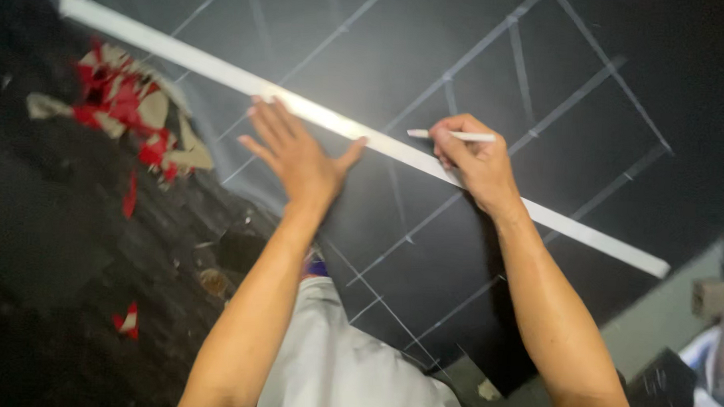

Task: The person uses a white marker and a long straightedge to draw straight lines on a large black sheet. They measure with a tape measure, mark points, and repeatedly draw lines across the surface, occasionally erasing marks with an eraser.

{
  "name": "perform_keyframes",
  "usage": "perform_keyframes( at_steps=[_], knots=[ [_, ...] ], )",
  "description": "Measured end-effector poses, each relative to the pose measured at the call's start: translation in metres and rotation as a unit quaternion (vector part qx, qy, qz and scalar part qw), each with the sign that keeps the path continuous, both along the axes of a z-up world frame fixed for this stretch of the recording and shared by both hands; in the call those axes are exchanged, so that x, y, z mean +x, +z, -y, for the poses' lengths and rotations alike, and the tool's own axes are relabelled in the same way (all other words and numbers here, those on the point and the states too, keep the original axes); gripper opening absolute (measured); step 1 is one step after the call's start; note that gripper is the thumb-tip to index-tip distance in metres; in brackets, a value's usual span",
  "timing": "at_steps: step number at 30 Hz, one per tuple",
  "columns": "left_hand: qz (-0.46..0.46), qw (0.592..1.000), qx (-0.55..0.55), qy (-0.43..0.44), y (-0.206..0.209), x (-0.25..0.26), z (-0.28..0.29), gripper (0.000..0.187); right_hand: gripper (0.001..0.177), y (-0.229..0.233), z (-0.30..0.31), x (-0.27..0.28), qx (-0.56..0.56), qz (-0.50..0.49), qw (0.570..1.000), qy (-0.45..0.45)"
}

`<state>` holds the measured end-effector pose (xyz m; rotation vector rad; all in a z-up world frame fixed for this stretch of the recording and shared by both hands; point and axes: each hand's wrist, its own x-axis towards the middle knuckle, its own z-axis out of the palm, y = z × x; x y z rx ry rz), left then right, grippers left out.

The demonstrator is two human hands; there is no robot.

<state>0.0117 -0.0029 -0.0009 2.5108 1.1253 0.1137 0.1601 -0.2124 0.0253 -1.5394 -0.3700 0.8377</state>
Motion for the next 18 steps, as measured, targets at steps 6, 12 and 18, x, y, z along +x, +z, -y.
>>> perform_keyframes(
  at_steps=[6,12,18],
  knots=[
    [0.008,1.000,-0.019,0.013,0.009,0.005,-0.002,0.148,0.026,-0.005,-0.026,0.000,-0.052,0.044,0.996,0.061],
    [0.007,0.999,-0.030,0.010,0.007,0.006,-0.003,0.148,0.026,0.003,-0.029,0.009,-0.070,0.046,0.994,0.076],
    [0.018,0.999,-0.026,0.008,0.007,0.006,-0.003,0.148,0.026,0.008,-0.032,0.010,-0.092,0.046,0.990,0.098]
  ],
)
